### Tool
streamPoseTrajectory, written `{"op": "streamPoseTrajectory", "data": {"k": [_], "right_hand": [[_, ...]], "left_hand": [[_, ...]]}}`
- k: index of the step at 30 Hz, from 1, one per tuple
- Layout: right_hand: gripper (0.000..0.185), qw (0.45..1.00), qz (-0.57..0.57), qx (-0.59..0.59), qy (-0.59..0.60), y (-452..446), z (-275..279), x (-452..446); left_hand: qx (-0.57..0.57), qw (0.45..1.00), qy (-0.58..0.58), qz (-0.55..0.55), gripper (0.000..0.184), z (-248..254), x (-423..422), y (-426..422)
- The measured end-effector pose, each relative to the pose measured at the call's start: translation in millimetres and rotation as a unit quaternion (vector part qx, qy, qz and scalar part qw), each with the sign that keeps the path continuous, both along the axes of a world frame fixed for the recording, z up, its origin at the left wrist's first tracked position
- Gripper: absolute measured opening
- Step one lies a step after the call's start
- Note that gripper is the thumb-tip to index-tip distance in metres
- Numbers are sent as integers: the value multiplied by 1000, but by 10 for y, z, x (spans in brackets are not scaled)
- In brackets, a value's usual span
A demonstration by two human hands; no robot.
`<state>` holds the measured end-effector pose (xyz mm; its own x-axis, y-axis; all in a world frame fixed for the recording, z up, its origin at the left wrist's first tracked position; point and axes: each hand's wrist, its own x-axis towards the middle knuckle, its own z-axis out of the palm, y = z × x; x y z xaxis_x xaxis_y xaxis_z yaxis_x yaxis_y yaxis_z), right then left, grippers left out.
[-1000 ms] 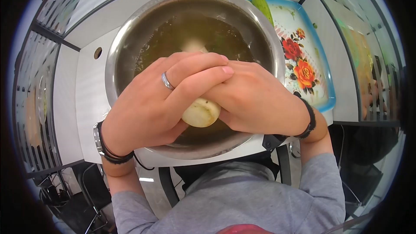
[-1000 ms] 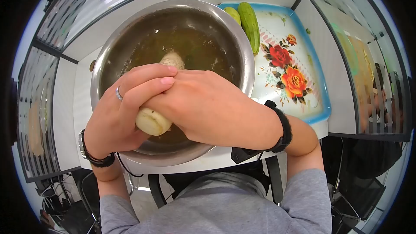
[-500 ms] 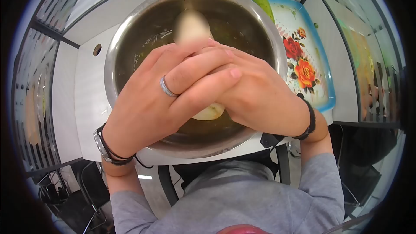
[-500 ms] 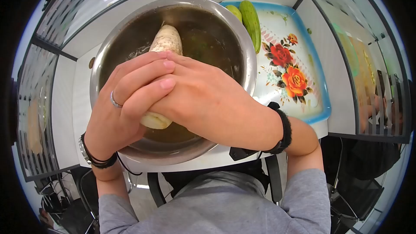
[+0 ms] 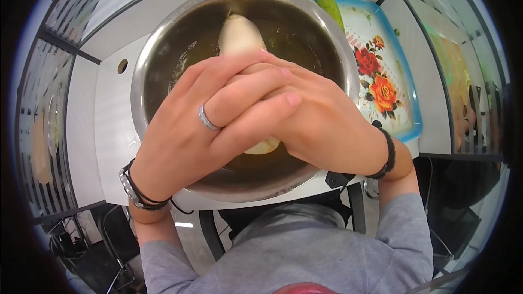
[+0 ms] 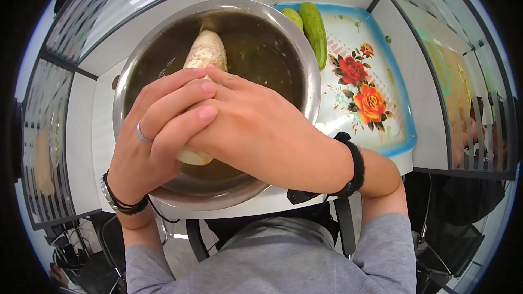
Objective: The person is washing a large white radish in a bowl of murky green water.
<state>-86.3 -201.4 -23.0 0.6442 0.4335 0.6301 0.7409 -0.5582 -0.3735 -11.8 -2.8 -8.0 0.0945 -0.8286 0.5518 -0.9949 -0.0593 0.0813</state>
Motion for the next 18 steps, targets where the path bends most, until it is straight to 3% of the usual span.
{"op": "streamPoseTrajectory", "data": {"k": [2, 4, 10, 15, 18], "right_hand": [[43, 1000, -9, -27, 12, 9, -15, -9], [24, 1000, -17, -8, 17, 33, -71, 12], [31, 996, -1, -26, 88, 9, -29, -9], [31, 996, -5, -36, 78, 33, -32, -16], [30, 998, -6, -36, 42, 30, -16, -6]], "left_hand": [[5, 1000, 11, -2, 64, -56, 19, 11], [7, 1000, 15, -5, 66, -60, 48, 18], [43, 997, 68, -16, 66, -7, 42, 38], [41, 993, 102, -31, 64, -2, 31, 38], [17, 997, 65, -39, 62, -26, 48, 32]]}}
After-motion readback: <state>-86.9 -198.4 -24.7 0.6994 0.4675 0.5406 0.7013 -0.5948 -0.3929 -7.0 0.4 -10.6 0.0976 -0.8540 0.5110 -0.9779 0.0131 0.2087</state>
